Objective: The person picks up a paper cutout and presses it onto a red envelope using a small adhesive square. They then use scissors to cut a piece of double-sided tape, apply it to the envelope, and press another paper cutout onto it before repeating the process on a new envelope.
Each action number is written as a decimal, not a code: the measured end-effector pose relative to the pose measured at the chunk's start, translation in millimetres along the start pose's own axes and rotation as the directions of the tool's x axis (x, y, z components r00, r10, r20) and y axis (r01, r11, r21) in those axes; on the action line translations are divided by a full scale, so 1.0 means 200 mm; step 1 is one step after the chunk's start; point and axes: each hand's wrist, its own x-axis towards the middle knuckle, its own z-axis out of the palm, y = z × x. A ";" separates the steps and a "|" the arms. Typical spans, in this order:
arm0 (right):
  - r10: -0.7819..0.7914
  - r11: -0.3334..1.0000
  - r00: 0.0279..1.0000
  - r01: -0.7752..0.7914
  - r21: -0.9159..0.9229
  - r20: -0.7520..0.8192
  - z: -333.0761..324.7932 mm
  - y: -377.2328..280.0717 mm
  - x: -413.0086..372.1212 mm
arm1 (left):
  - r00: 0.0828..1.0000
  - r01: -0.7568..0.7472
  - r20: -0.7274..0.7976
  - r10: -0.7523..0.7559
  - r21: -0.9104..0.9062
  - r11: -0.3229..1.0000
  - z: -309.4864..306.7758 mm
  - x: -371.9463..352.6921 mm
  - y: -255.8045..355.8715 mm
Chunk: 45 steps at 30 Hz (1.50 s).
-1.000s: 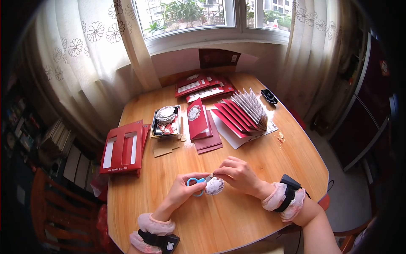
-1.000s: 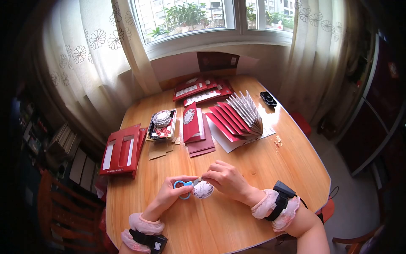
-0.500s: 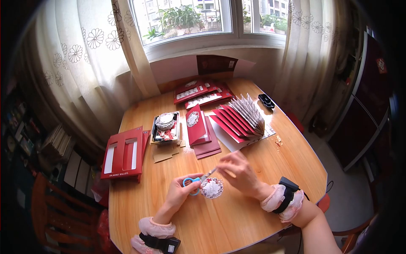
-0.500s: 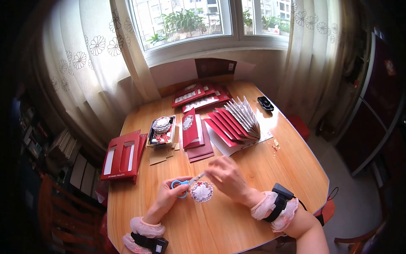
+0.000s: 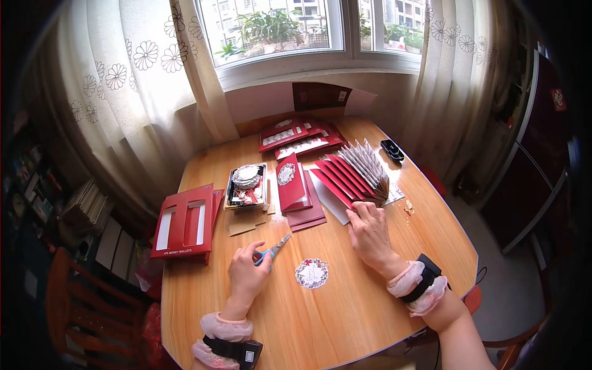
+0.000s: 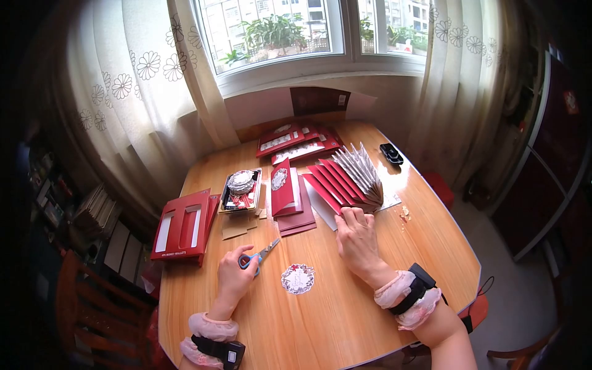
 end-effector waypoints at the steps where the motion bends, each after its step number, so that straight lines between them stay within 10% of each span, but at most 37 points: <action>1: -0.017 1.000 1.000 0.016 -0.020 -0.026 0.00 0.00 0.00 | 0.999 -0.049 -0.017 0.050 0.077 0.996 0.00 0.00 0.01; 8: -0.149 0.988 0.970 0.137 -0.076 -0.191 -0.10 -0.06 0.04 | 0.951 -0.271 -0.089 0.297 0.230 0.935 -0.05 -0.02 0.12; 13: -0.250 0.960 0.931 0.275 0.060 -0.267 -0.21 -0.16 0.02 | 0.655 -0.693 0.324 0.683 -0.103 0.713 0.00 -0.09 0.27; 19: -0.244 0.958 0.961 0.260 0.119 -0.133 -0.15 -0.16 0.02 | 0.600 -0.734 0.456 0.657 -0.011 0.679 0.09 -0.14 0.24; 25: -0.096 0.983 0.990 0.079 0.163 0.101 -0.07 -0.10 0.00 | 0.627 -0.682 0.451 0.635 -0.078 0.728 0.05 -0.12 0.23; 37: -0.396 0.868 0.912 0.334 0.367 0.107 -0.18 -0.28 -0.11 | 0.699 -0.687 0.282 0.657 0.011 0.727 -0.05 -0.04 0.19; 45: -0.007 0.781 0.924 0.243 0.575 -0.381 -0.28 -0.17 -0.01 | 0.881 -0.450 0.045 0.470 -0.225 0.864 -0.03 -0.07 0.18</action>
